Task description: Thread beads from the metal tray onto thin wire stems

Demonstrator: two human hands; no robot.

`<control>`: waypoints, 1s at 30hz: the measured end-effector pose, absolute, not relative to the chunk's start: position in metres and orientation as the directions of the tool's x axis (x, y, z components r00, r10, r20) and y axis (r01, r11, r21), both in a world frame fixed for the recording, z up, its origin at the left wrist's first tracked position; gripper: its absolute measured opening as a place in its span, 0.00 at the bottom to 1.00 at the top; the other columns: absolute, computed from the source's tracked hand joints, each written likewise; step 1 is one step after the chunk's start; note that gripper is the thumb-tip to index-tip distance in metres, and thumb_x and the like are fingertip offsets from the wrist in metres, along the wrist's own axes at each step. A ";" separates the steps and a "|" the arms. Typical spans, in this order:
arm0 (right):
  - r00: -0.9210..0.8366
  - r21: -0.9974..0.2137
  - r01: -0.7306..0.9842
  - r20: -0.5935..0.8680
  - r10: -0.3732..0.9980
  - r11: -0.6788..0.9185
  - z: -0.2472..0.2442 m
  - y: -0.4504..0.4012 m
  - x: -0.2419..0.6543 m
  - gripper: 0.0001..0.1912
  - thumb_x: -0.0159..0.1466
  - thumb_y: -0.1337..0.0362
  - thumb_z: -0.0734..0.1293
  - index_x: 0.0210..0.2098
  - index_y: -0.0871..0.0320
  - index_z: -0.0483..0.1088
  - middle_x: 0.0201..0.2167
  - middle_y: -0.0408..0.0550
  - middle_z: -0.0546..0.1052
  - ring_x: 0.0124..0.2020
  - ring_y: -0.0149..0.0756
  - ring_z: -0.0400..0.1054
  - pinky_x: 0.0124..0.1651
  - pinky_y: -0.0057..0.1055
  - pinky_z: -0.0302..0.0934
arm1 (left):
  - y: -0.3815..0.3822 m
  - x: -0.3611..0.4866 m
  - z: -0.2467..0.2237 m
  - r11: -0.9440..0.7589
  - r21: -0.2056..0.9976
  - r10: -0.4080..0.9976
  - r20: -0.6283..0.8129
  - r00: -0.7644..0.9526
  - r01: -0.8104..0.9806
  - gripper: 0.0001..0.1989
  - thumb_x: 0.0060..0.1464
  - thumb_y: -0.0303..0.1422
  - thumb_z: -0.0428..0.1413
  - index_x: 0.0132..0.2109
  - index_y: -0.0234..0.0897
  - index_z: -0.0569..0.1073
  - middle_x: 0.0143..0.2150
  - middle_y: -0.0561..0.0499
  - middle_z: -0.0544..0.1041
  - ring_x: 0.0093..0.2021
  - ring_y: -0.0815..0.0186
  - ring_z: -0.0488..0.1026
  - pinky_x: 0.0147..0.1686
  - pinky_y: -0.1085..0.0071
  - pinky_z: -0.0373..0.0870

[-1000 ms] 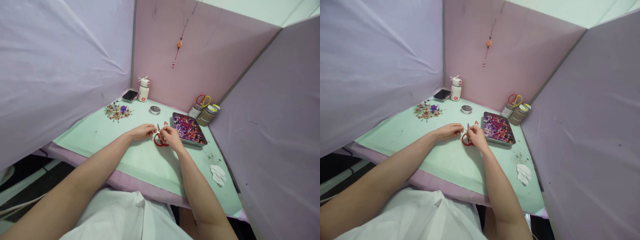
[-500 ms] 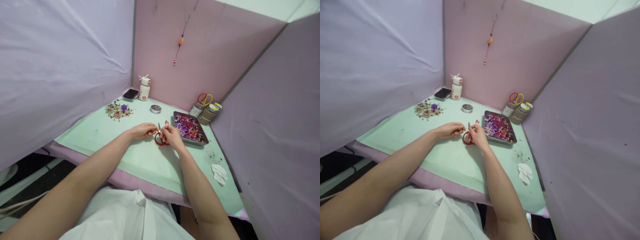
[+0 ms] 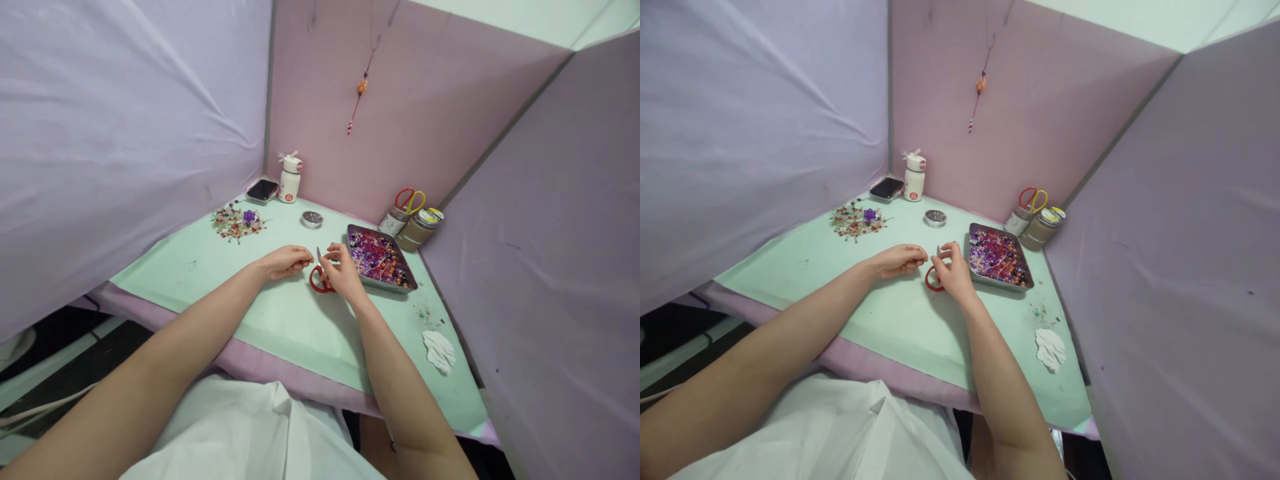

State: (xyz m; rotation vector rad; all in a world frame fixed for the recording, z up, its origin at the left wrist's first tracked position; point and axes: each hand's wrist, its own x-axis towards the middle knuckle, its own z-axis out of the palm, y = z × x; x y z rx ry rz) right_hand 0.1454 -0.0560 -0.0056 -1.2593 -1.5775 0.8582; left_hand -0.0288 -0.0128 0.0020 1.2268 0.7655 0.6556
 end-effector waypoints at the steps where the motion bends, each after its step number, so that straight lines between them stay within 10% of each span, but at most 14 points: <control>1: -0.070 -0.867 0.401 0.294 0.953 0.297 -0.006 -0.056 0.145 0.16 0.58 0.56 0.64 0.42 0.53 0.58 0.40 0.45 0.70 0.19 0.25 0.64 0.22 0.26 0.58 | -0.013 -0.029 0.002 0.220 0.975 0.799 -0.157 0.580 -0.039 0.11 0.43 0.36 0.61 0.28 0.33 0.69 0.23 0.57 0.61 0.19 0.78 0.50 0.18 0.77 0.45; 6: -0.168 -0.643 0.615 0.458 0.873 0.456 -0.009 -0.057 0.146 0.04 0.59 0.63 0.62 0.33 0.57 0.63 0.42 0.48 0.67 0.23 0.25 0.64 0.38 0.33 0.62 | -0.011 -0.030 0.001 0.219 0.975 0.821 -0.157 0.549 -0.049 0.10 0.44 0.36 0.59 0.30 0.32 0.70 0.23 0.56 0.62 0.19 0.78 0.50 0.18 0.76 0.45; 21: -0.276 -0.298 0.818 0.548 0.790 0.493 -0.011 -0.058 0.143 0.07 0.64 0.63 0.62 0.35 0.55 0.73 0.35 0.49 0.73 0.41 0.41 0.66 0.46 0.37 0.53 | -0.008 -0.028 -0.003 0.234 0.969 0.871 -0.170 0.461 -0.084 0.10 0.42 0.34 0.60 0.30 0.32 0.71 0.23 0.56 0.64 0.18 0.79 0.52 0.17 0.77 0.44; 30: -0.199 -0.378 0.805 0.556 0.807 0.458 -0.009 -0.058 0.143 0.11 0.66 0.63 0.58 0.37 0.54 0.73 0.39 0.49 0.75 0.45 0.40 0.66 0.48 0.37 0.49 | -0.010 -0.026 -0.006 -0.018 0.999 0.901 -0.004 0.433 0.047 0.09 0.45 0.36 0.57 0.31 0.33 0.70 0.23 0.56 0.64 0.20 0.76 0.54 0.21 0.75 0.49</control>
